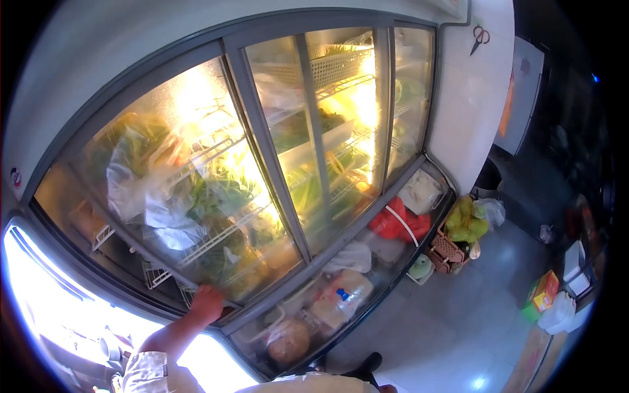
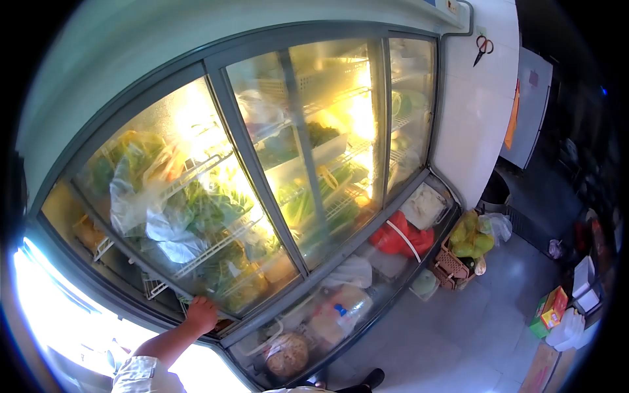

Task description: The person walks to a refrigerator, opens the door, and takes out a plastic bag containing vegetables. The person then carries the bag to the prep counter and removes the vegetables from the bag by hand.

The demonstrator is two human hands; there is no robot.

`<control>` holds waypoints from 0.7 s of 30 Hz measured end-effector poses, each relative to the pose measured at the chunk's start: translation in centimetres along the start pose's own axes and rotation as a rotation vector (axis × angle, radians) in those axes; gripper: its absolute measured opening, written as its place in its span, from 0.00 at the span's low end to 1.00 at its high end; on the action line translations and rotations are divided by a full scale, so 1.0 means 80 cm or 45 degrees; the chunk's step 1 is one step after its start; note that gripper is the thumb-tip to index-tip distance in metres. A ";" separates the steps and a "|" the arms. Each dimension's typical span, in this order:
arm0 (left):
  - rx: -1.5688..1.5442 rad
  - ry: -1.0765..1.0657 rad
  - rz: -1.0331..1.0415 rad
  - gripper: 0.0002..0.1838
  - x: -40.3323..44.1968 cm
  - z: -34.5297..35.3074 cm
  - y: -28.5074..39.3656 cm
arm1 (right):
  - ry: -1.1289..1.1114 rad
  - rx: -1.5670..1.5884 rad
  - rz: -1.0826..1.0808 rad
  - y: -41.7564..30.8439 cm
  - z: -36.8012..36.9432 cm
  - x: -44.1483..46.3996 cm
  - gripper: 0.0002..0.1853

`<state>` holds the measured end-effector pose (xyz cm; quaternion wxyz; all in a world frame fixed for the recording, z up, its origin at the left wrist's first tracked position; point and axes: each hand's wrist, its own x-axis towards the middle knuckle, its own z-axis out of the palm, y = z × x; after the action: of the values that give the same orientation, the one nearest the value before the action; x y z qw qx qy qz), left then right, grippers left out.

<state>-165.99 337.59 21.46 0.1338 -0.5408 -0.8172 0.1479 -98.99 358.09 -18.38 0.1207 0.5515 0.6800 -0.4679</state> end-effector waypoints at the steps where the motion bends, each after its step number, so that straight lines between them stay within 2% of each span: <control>1: 0.022 -0.033 -0.008 0.10 -0.026 0.001 -0.008 | -0.008 -0.003 0.020 0.001 -0.005 0.004 0.20; 5: 0.111 -0.042 -0.078 0.09 -0.126 0.040 -0.044 | -0.028 -0.012 0.073 -0.025 -0.029 0.021 0.18; 7: 0.035 -0.139 -0.158 0.10 -0.180 0.064 -0.066 | -0.035 -0.013 0.092 -0.045 -0.043 0.030 0.17; 8: -0.002 -0.187 -0.196 0.10 -0.187 0.058 -0.067 | -0.039 -0.010 0.099 -0.055 -0.049 0.036 0.17; 11: 0.118 -0.092 -0.089 0.13 -0.193 0.011 -0.039 | -0.029 -0.053 0.094 -0.085 -0.061 0.054 0.16; 14: 0.043 -0.104 -0.271 0.14 -0.230 0.034 -0.017 | 0.035 -0.228 -0.034 -0.097 -0.063 0.079 0.20; 17: 0.020 -0.288 -0.469 0.15 -0.255 0.040 0.005 | 0.021 -0.224 -0.041 -0.110 -0.074 0.084 0.21; 19: -0.324 -0.522 -0.665 0.19 -0.266 0.039 0.017 | 0.014 -0.128 0.005 -0.117 -0.086 0.076 0.20; 20: -0.482 -0.713 -0.782 0.23 -0.290 0.074 0.010 | 0.011 -0.082 0.025 -0.114 -0.089 0.069 0.20; 21: -0.545 -0.949 -0.901 0.26 -0.284 0.068 0.022 | 0.012 -0.037 0.074 -0.108 -0.092 0.058 0.20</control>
<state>-157.98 316.72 14.43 -0.2356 -0.1598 -0.9528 0.1058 -105.53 367.10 -13.34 0.1390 0.5715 0.6708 -0.4517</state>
